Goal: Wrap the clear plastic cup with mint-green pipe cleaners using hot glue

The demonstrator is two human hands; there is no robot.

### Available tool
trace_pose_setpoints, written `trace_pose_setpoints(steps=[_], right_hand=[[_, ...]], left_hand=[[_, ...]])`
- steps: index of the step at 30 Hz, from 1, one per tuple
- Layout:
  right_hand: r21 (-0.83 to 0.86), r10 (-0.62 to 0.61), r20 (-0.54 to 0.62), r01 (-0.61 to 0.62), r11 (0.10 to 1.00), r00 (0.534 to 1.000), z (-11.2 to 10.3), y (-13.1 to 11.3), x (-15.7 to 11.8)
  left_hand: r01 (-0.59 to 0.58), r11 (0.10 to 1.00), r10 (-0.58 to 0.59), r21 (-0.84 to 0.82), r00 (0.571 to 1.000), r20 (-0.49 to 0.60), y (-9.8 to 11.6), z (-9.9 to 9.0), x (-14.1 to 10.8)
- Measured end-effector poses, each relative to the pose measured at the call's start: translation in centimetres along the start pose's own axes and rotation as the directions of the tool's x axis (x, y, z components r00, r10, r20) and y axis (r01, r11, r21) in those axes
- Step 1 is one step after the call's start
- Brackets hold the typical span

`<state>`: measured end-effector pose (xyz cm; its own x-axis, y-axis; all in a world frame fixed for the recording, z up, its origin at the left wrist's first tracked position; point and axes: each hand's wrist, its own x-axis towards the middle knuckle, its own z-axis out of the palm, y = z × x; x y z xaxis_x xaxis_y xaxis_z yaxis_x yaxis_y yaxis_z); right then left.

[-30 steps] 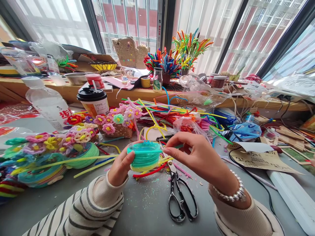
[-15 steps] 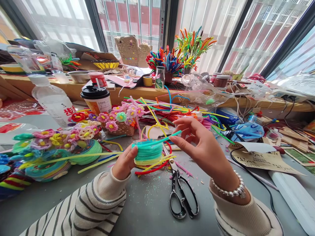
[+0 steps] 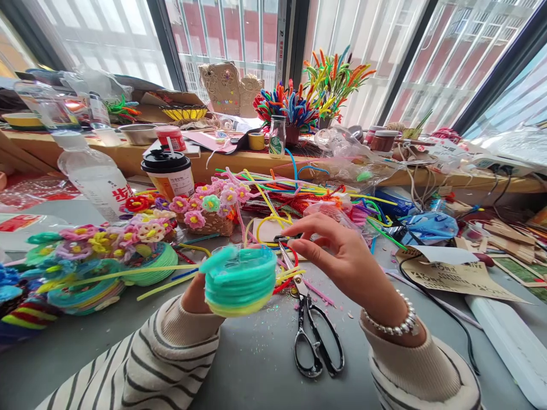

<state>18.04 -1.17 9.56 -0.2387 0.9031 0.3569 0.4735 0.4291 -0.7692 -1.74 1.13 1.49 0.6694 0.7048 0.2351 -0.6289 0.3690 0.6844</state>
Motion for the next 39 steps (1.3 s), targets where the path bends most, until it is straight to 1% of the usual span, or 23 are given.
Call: trace_pose_setpoints(steps=[1,3,6,8,12,17,22,27,30,34,36,39], right_hand=[[-0.003,-0.005,0.019,0.006,1.000,1.000,0.1,-0.1,0.0],[-0.020,0.002,0.048,-0.001,1.000,0.999,0.1,-0.3,-0.1],[-0.042,0.065,0.064,-0.063,0.997,0.996,0.1,-0.5,-0.2],[-0.050,0.104,0.088,-0.100,0.994,0.991,0.1,-0.6,-0.2],[-0.098,0.147,0.128,-0.134,0.986,0.981,0.4,-0.6,-0.2],[-0.184,0.161,0.082,-0.144,0.972,0.984,0.8,-0.4,-0.1],[-0.238,0.143,0.027,-0.133,0.962,0.989,1.3,0.2,0.1],[-0.269,0.126,-0.005,-0.122,0.955,0.992,1.9,0.7,0.4],[-0.268,0.121,-0.005,-0.118,0.956,0.993,1.9,0.9,0.4],[-0.266,0.107,-0.005,-0.105,0.958,0.994,2.0,1.1,0.4],[-0.271,0.096,-0.006,-0.094,0.958,0.995,2.1,1.1,0.4],[-0.275,0.081,-0.012,-0.081,0.958,0.997,2.2,1.3,0.4]], left_hand=[[-0.002,1.000,0.002,0.017,1.000,0.005,-0.1,-0.2,0.0],[0.001,0.997,0.001,0.079,1.000,-0.020,-0.3,-0.6,0.0],[0.001,0.984,0.011,0.179,0.998,-0.064,-0.5,-0.9,-0.2],[-0.022,0.976,0.032,0.219,0.999,-0.040,-0.3,-0.8,-0.4],[-0.063,0.958,0.068,0.281,0.998,-0.006,-0.1,-0.4,-0.6],[-0.113,0.957,0.129,0.267,0.991,-0.044,-0.7,-0.3,-0.4],[-0.153,0.917,0.168,0.369,0.986,-0.009,-1.2,-0.9,-0.3],[-0.156,0.915,0.179,0.371,0.984,-0.027,-1.4,-1.3,0.0],[-0.111,0.926,0.140,0.360,0.988,-0.056,-1.4,-1.5,0.2],[0.003,0.973,0.019,0.233,0.996,-0.089,-1.4,-1.6,0.3],[0.046,0.986,-0.035,0.159,0.997,-0.070,-1.5,-1.5,0.4],[0.123,0.992,-0.123,0.035,0.992,0.006,-1.6,-1.3,0.6]])
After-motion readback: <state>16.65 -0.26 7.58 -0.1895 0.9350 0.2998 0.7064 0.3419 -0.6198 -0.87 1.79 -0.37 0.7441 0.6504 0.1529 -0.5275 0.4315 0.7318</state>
